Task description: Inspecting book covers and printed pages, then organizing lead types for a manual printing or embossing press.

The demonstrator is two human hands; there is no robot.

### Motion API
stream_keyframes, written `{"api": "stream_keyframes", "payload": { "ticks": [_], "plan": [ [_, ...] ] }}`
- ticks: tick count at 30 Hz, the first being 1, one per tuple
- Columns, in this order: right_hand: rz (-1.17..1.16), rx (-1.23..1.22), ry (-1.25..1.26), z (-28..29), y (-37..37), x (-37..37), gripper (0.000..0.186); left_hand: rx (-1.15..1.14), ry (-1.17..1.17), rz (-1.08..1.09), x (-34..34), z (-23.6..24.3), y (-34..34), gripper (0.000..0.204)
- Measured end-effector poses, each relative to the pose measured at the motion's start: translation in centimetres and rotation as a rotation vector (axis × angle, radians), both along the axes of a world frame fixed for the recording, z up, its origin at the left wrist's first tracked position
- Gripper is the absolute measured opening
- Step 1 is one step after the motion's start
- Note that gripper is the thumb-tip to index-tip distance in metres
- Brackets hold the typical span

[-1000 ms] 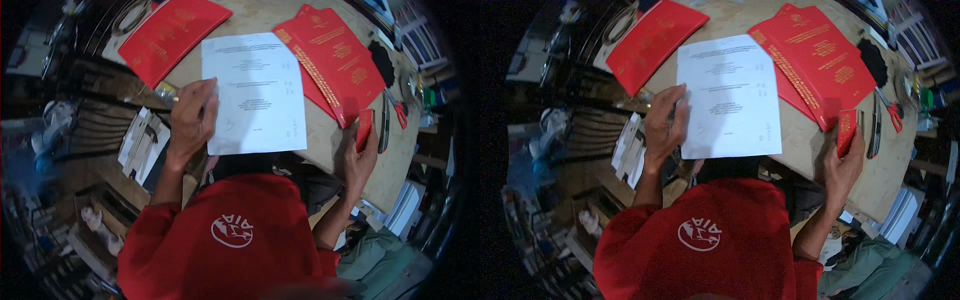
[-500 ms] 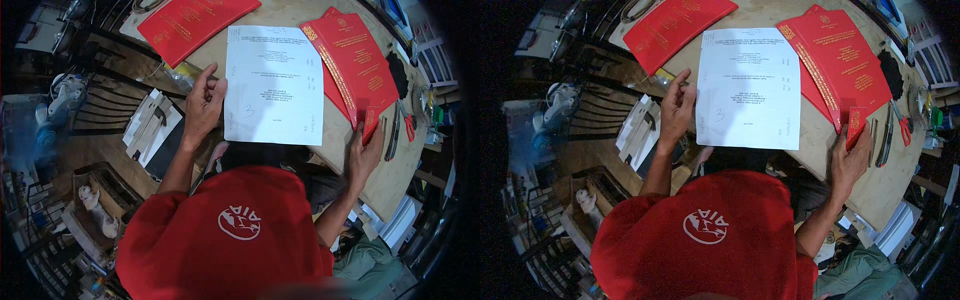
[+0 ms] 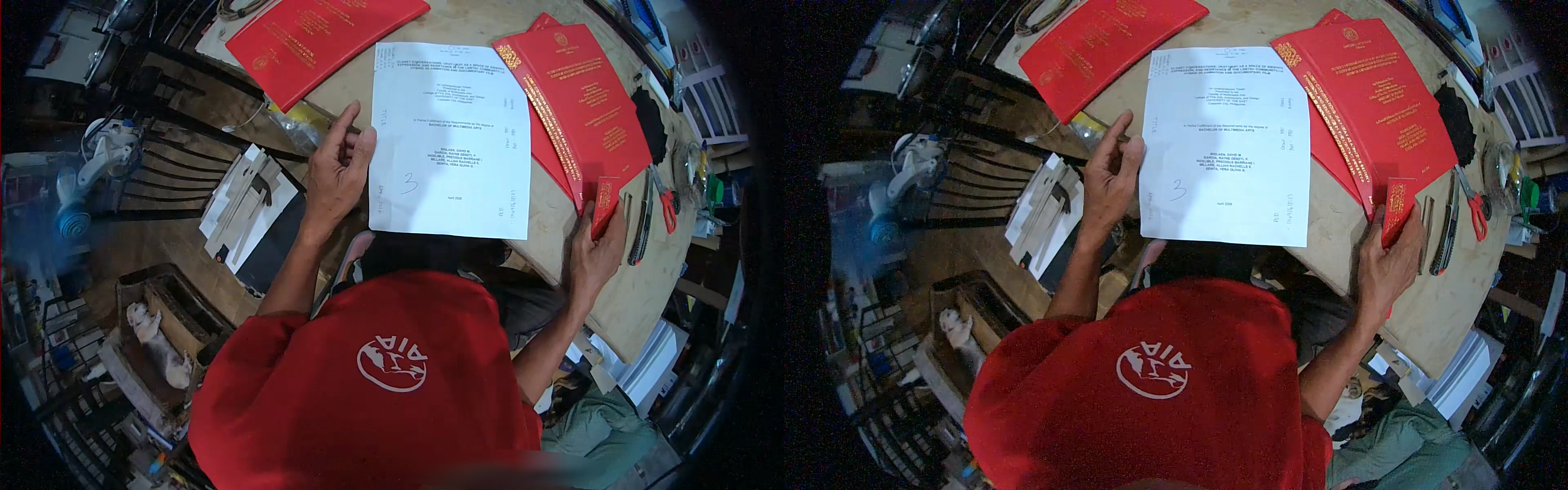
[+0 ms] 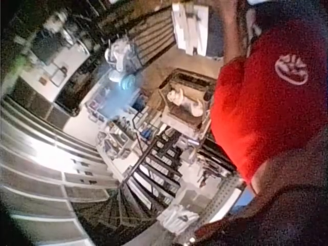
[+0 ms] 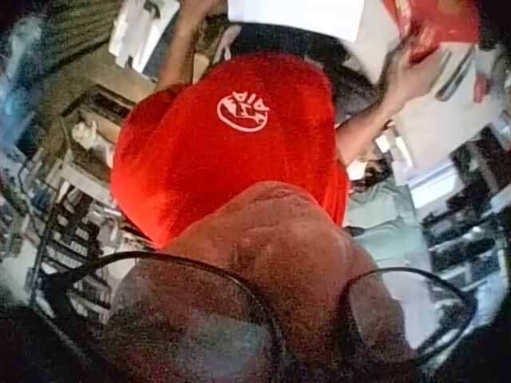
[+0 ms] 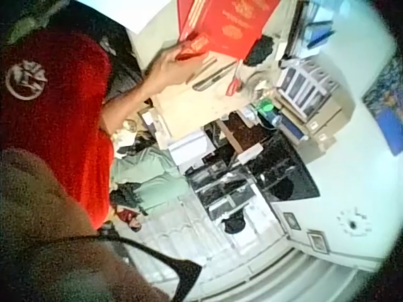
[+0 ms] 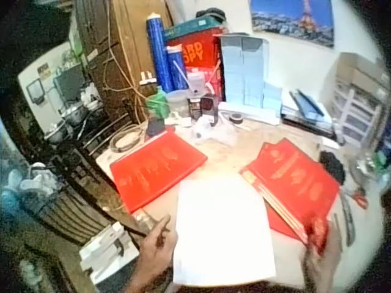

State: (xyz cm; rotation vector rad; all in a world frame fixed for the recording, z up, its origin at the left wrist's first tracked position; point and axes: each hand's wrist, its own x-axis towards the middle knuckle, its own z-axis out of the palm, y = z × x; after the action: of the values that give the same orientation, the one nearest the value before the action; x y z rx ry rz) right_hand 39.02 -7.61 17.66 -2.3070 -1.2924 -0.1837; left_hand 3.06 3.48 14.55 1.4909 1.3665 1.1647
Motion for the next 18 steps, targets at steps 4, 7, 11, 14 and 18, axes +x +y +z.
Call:
{"api": "stream_keyframes", "payload": {
  "ticks": [4,7,11,14,18],
  "plan": [
    [0.018,0.014,-0.022,-0.32,-0.02,0.14,0.058,-0.021,-0.006,0.007,0.04,-0.12,0.04,0.057],
    [0.003,0.005,-0.016,-0.37,-0.07,0.19,0.059,-0.044,-0.037,0.008,0.06,-0.13,0.08,0.057],
    [0.004,-0.008,0.013,-0.31,-0.07,0.21,0.059,-0.061,-0.073,0.003,0.13,-0.16,-0.03,0.057],
    [0.014,0.008,-0.010,-0.31,-0.01,0.16,0.059,-0.050,-0.075,0.014,0.33,-0.34,0.04,0.056],
    [0.023,0.032,-0.024,-0.32,-0.03,0.12,0.058,-0.036,-0.068,0.001,0.40,-0.47,0.07,0.057]
  ]
}}
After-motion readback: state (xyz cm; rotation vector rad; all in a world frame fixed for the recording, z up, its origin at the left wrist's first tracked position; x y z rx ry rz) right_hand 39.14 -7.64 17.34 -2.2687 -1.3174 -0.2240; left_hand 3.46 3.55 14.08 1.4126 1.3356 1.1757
